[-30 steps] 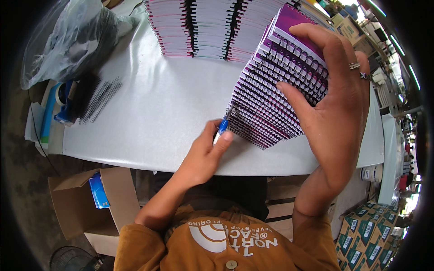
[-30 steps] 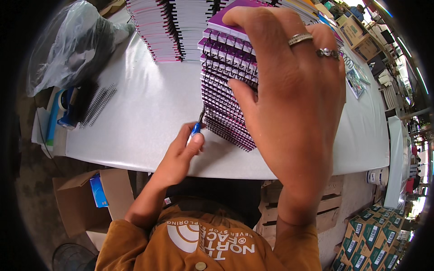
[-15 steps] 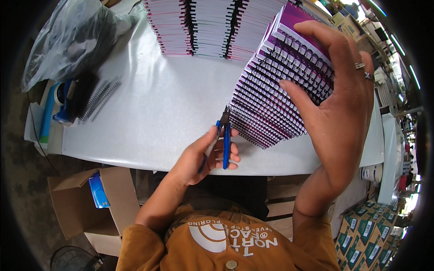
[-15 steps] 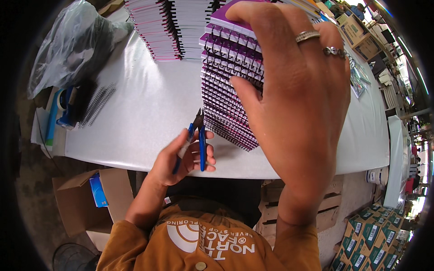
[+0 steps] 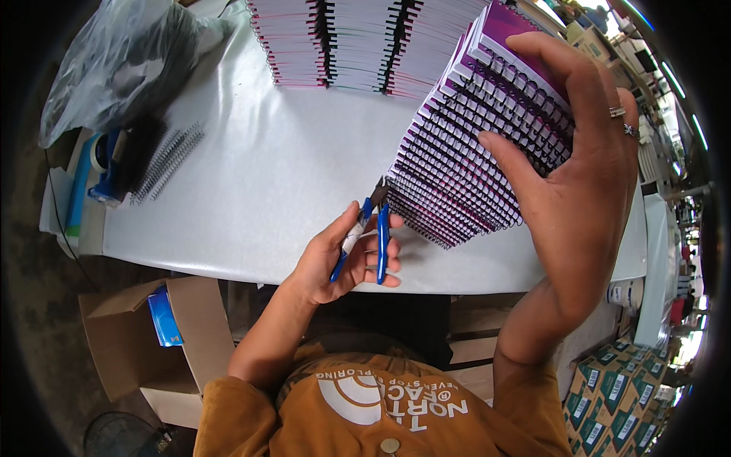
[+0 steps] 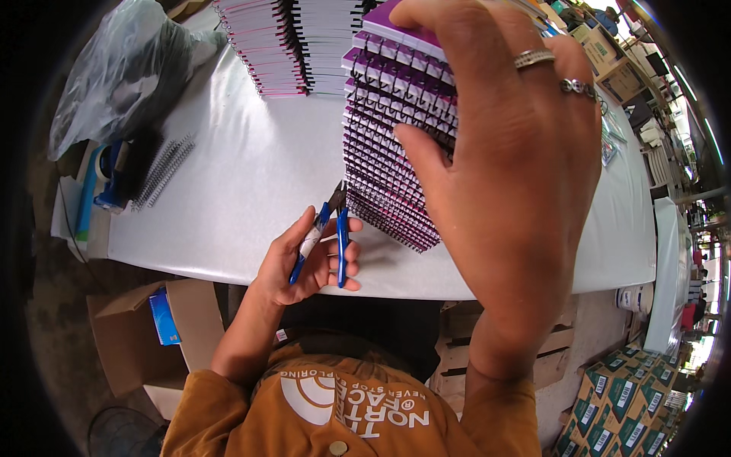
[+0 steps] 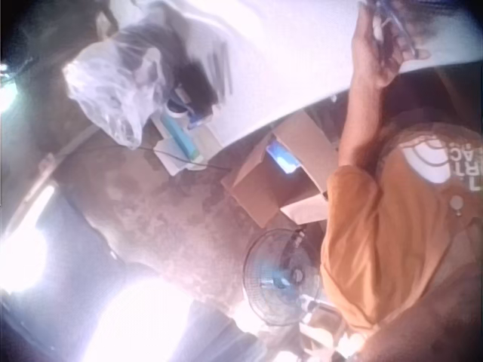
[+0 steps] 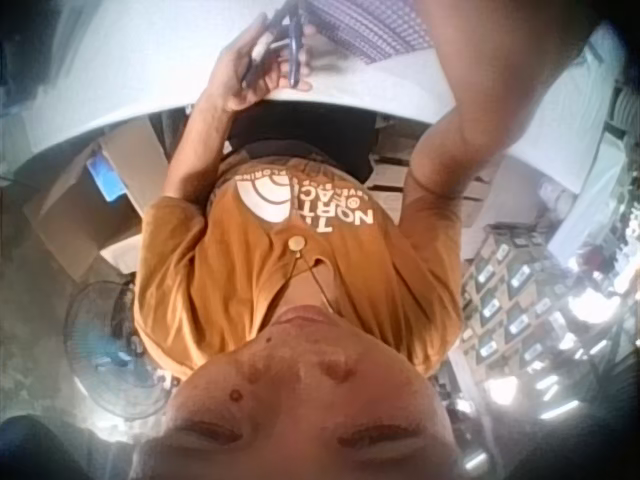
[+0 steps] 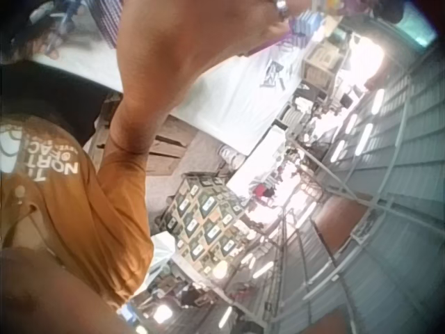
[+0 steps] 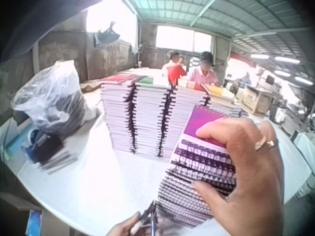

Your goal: The person uses shears to clip the ends of wire spirals on a stack of notebooks and then moves the stack aside.

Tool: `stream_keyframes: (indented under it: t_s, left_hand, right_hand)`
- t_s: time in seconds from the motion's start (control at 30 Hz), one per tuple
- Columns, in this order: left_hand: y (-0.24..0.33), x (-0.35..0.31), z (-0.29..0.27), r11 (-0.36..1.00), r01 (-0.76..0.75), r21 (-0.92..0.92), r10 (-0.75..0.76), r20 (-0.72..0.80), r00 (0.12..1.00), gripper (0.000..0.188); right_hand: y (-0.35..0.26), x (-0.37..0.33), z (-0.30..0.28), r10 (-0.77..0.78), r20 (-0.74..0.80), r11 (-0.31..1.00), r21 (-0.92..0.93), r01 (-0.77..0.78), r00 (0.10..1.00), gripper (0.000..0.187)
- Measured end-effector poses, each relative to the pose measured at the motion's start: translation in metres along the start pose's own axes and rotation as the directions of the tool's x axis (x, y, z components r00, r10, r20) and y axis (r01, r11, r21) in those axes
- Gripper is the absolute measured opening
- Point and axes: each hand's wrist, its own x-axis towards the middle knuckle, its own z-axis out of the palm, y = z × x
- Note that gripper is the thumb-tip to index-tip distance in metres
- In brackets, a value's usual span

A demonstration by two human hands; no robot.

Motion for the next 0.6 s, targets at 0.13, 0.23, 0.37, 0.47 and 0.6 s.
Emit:
stream_keyframes:
  t_s: [0.13,0.23,0.37,0.47,0.6]
  left_hand:
    - [0.001,0.004,-0.016,0.999,0.005,-0.036,0.002,0.199,0.980,0.061]
    - [-0.001,-0.002,0.010,0.996,-0.007,0.095,0.012,-0.055,0.998,0.061]
    - [0.000,0.001,0.001,0.992,-0.019,0.124,0.026,-0.055,0.998,0.055]
    - [-0.007,0.003,0.014,0.467,0.041,0.883,0.416,-0.261,0.871,0.051]
    - [-0.006,0.004,0.014,0.571,0.002,0.821,0.371,-0.260,0.892,0.052]
  right_hand:
    - [0.010,-0.003,0.001,-0.068,-0.043,0.995,0.063,0.070,0.997,0.063]
    - [0.008,-0.004,0.003,-0.038,-0.047,0.993,0.109,0.043,0.998,0.063]
    - [0.008,-0.004,0.000,-0.019,-0.024,0.995,0.097,0.021,1.000,0.064]
    - [0.009,-0.002,-0.002,-0.077,-0.015,0.996,0.044,0.077,0.997,0.064]
    - [0.010,-0.003,0.001,-0.091,-0.022,0.994,0.052,0.092,0.996,0.064]
